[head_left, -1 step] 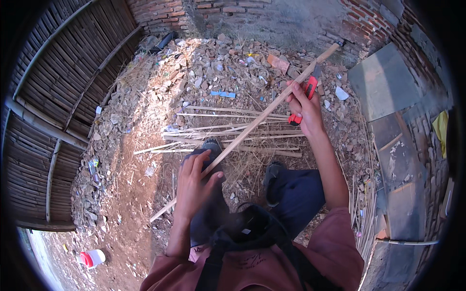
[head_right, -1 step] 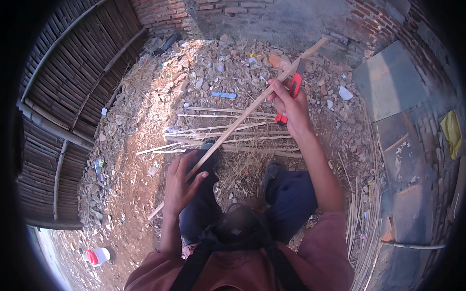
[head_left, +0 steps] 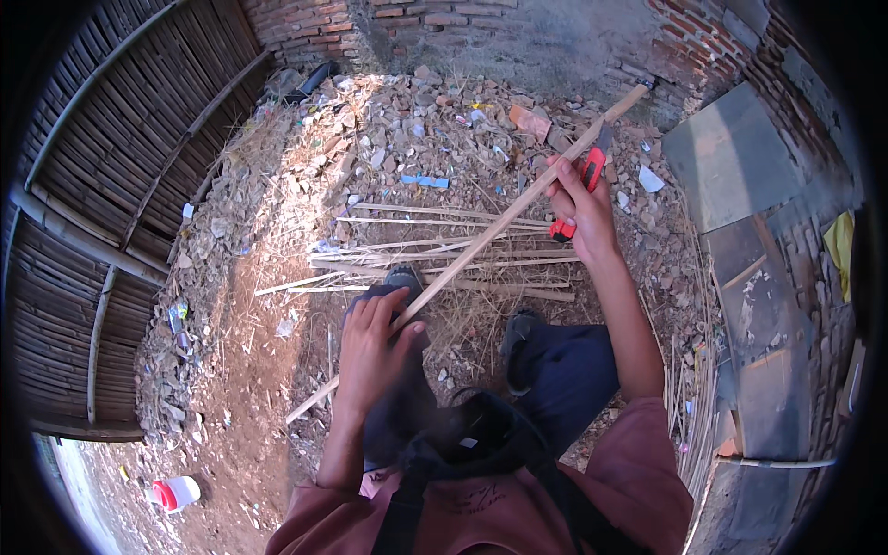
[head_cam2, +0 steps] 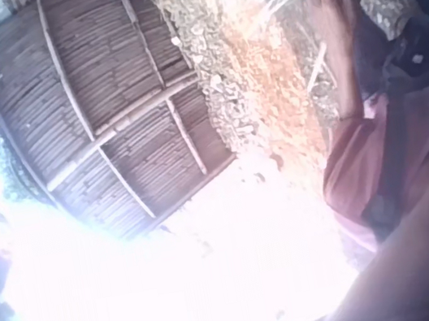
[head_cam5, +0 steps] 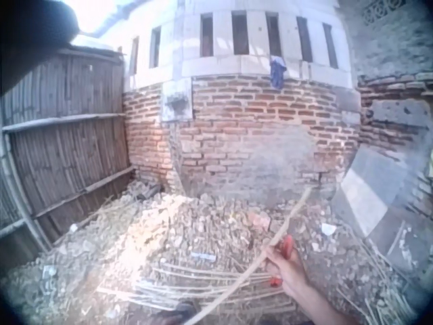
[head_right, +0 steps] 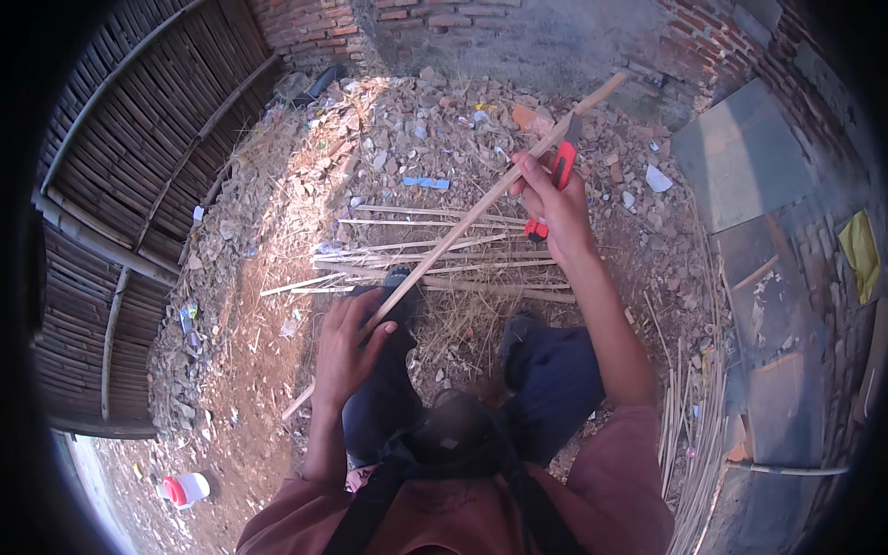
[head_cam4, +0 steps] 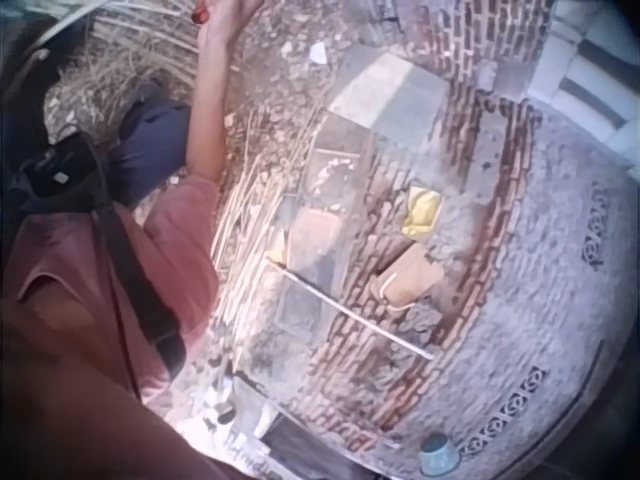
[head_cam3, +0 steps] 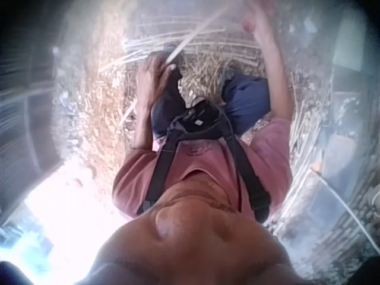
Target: The person shaves a thin wooden stick with a small blade, removing bark and material to smooth and sharpen the end of the stick.
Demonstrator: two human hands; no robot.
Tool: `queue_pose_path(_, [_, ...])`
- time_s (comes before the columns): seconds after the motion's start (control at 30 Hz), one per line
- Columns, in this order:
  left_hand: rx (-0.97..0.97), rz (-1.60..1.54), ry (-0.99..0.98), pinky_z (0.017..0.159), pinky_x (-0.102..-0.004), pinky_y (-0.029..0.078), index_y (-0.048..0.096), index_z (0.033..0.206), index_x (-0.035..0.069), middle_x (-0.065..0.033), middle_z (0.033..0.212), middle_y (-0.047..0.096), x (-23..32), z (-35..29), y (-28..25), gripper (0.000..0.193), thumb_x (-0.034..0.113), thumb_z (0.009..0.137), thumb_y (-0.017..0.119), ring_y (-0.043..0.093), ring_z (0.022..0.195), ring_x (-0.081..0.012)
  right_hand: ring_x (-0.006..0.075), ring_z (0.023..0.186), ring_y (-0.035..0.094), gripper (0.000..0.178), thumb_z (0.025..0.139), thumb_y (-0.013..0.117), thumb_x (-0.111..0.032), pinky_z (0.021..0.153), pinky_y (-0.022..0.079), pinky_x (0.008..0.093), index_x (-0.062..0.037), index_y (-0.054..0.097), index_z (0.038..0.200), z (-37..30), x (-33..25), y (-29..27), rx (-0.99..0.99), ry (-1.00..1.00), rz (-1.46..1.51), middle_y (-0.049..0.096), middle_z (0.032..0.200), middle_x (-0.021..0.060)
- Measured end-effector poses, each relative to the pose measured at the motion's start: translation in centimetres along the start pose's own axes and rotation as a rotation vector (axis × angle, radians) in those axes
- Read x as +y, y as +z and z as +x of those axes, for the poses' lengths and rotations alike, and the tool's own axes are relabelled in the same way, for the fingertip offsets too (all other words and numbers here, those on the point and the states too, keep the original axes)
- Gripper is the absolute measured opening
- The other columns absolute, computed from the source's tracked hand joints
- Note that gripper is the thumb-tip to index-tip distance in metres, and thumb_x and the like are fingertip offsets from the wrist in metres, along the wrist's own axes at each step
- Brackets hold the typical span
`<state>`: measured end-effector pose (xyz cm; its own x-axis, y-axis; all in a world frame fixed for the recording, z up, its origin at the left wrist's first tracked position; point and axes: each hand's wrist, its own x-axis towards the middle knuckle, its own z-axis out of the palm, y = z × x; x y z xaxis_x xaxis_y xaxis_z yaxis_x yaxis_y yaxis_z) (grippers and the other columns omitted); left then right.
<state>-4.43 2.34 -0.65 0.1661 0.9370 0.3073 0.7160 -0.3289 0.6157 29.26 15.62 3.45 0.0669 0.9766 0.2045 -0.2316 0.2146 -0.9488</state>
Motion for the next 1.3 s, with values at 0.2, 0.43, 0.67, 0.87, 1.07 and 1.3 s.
queue_pose_path(0.2, [-0.182, -0.143, -0.105, 0.084, -0.0424, 0.055, 0.075, 0.119, -0.001, -0.0176, 0.103, 0.077, 0.3, 0.9, 0.6, 0.023, 0.018, 0.108, 0.067, 0.073, 0.093, -0.0334, 0.0004, 0.051, 0.033, 0.041, 0.109, 0.069, -0.038, 0.047, 0.023, 0.022, -0.0023, 0.068, 0.13, -0.5, -0.6, -0.6, 0.014, -0.003, -0.009, 0.067, 0.083, 0.0031])
queue_pose_path(0.43, [-0.127, -0.466, -0.214, 0.082, -0.0319, 0.053, 0.075, 0.13, -0.002, -0.0077, 0.102, 0.076, 2.9, 1.5, 0.1, 0.033, 0.024, 0.112, 0.064, 0.065, 0.093, -0.0127, 0.0023, 0.062, 0.039, 0.039, 0.115, 0.051, -0.042, 0.054, 0.027, 0.0217, -0.0065, 0.06, 0.128, -2.6, -0.2, 0.4, -0.088, -0.061, -0.163, 0.059, 0.08, 0.0007])
queue_pose_path(0.67, [-0.109, -0.582, -0.29, 0.063, -0.0277, 0.045, 0.073, 0.129, 0.001, 0.0011, 0.073, 0.058, 3.6, 1.8, 0.3, 0.027, 0.016, 0.106, 0.07, 0.054, 0.068, -0.0072, 0.0197, 0.073, 0.07, 0.026, 0.108, 0.069, -0.028, 0.065, 0.054, 0.0355, -0.0029, 0.067, 0.114, -5.9, 0.0, 4.6, -0.289, -0.389, -0.729, 0.071, 0.086, 0.009])
queue_pose_path(0.87, [-0.086, -0.659, -0.216, 0.06, -0.0266, 0.043, 0.073, 0.125, 0.001, 0.0021, 0.072, 0.058, 3.3, 2.0, 1.3, 0.028, 0.021, 0.105, 0.075, 0.051, 0.066, -0.0058, 0.0309, 0.078, 0.078, 0.03, 0.098, 0.08, -0.03, 0.066, 0.061, 0.0406, -0.0067, 0.071, 0.114, -7.4, 2.2, 6.7, -0.4, -0.624, -0.814, 0.078, 0.097, 0.0105])
queue_pose_path(1.07, [-0.06, -0.599, -0.205, 0.056, -0.0269, 0.041, 0.072, 0.114, -0.001, 0.0025, 0.069, 0.058, 3.5, 2.4, 0.9, 0.023, 0.019, 0.103, 0.078, 0.05, 0.062, -0.0052, 0.0292, 0.074, 0.077, 0.029, 0.095, 0.082, -0.028, 0.062, 0.06, 0.041, -0.0087, 0.072, 0.114, -8.5, 3.3, 7.8, -0.373, -0.71, -0.858, 0.077, 0.095, 0.0089])
queue_pose_path(1.3, [0.042, -0.581, -0.178, 0.054, -0.0299, 0.041, 0.071, 0.103, -0.002, -0.0019, 0.067, 0.058, 2.9, 2.5, 1.5, 0.022, 0.018, 0.101, 0.081, 0.049, 0.061, -0.0059, 0.0273, 0.07, 0.075, 0.032, 0.092, 0.084, -0.027, 0.056, 0.057, 0.0386, -0.0091, 0.073, 0.116, -8.7, 3.2, 8.4, -0.326, -0.719, -0.876, 0.076, 0.092, 0.0075])
